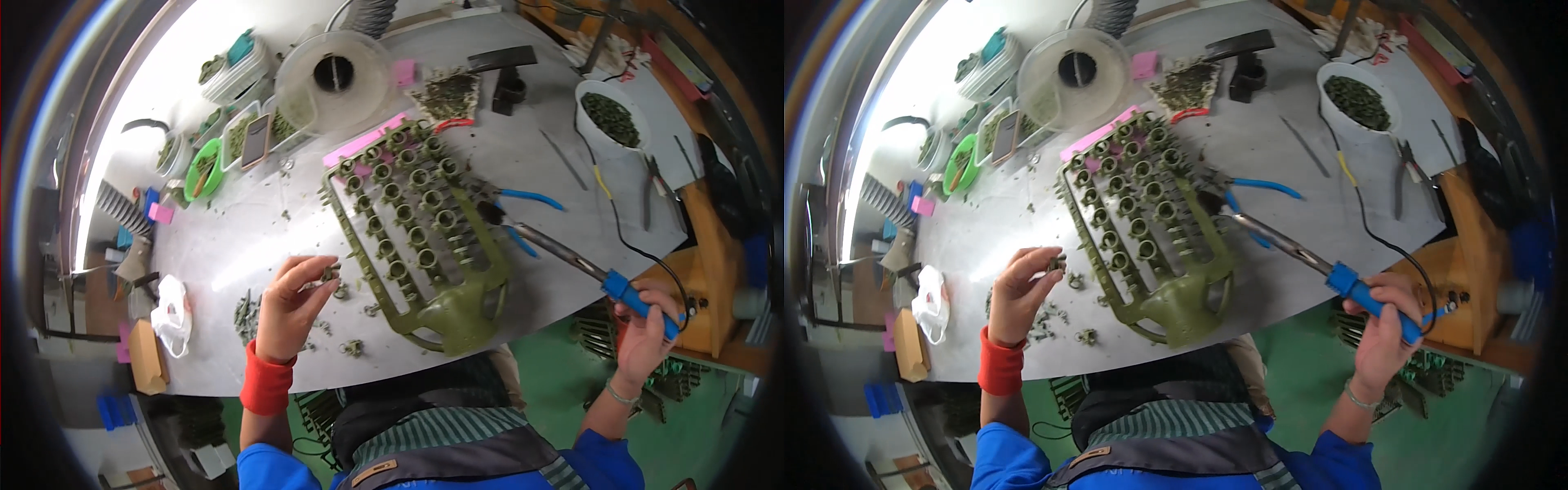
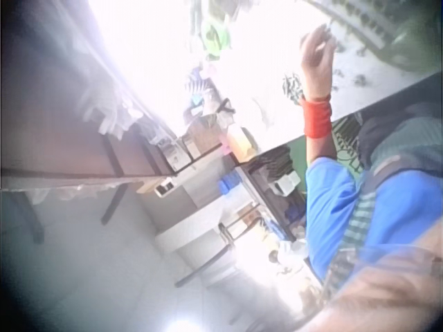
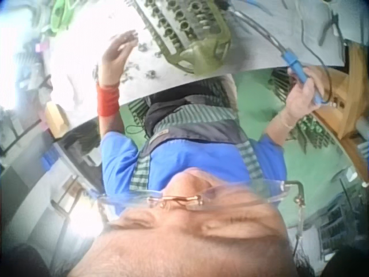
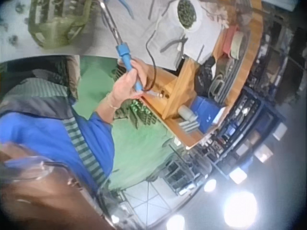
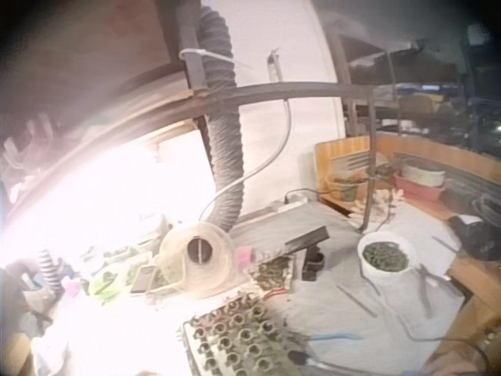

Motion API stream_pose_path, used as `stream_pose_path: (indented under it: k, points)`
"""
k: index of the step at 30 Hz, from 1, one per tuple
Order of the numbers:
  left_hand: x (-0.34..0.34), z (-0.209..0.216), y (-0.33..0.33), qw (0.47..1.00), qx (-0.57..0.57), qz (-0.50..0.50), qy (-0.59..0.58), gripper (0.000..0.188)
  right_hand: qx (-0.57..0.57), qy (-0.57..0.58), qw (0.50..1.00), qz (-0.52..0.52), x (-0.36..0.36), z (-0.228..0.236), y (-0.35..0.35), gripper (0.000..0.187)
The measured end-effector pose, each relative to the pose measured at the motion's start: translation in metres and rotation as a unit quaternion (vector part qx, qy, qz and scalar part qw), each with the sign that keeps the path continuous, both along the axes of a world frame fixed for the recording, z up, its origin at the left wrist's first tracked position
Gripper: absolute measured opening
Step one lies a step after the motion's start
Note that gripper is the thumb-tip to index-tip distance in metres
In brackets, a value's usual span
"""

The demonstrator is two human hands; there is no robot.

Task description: The person trims excess plastic from a green component using pliers, then uses a soldering iron to secure small parts into the circular slots of the component.

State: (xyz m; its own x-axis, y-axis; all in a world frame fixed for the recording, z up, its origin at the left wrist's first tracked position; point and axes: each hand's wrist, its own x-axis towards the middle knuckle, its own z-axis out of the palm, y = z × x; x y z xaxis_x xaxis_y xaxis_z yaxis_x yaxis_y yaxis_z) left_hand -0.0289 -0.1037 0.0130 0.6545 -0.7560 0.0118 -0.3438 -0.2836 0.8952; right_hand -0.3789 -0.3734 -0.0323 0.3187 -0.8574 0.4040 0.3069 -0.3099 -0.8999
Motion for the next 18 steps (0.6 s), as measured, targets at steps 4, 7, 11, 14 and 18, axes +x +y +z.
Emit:
stream_pose_path:
  k: [4, 7, 11, 14, 18]
  points:
    - [-0.017, 0.022, -0.066, 0.986, -0.034, -0.125, -0.102, 0.035, -0.020, 0.008, 1.000, 0.001, 0.006, 0.001, 0.000, 0.016]
    - [-0.027, 0.022, -0.109, 0.971, -0.021, -0.148, -0.189, 0.035, -0.024, 0.017, 0.999, 0.019, 0.011, 0.001, -0.001, 0.015]
    - [-0.033, 0.008, -0.147, 0.931, -0.018, -0.116, -0.345, 0.029, -0.041, 0.011, 0.998, 0.042, 0.021, 0.000, -0.005, 0.015]
    - [-0.029, -0.007, -0.164, 0.880, -0.022, -0.113, -0.460, 0.031, -0.053, 0.028, 0.997, 0.054, 0.027, -0.003, -0.007, 0.017]
    - [-0.031, -0.016, -0.175, 0.862, -0.018, -0.103, -0.496, 0.026, -0.046, 0.008, 0.996, 0.074, 0.034, -0.012, -0.010, 0.015]
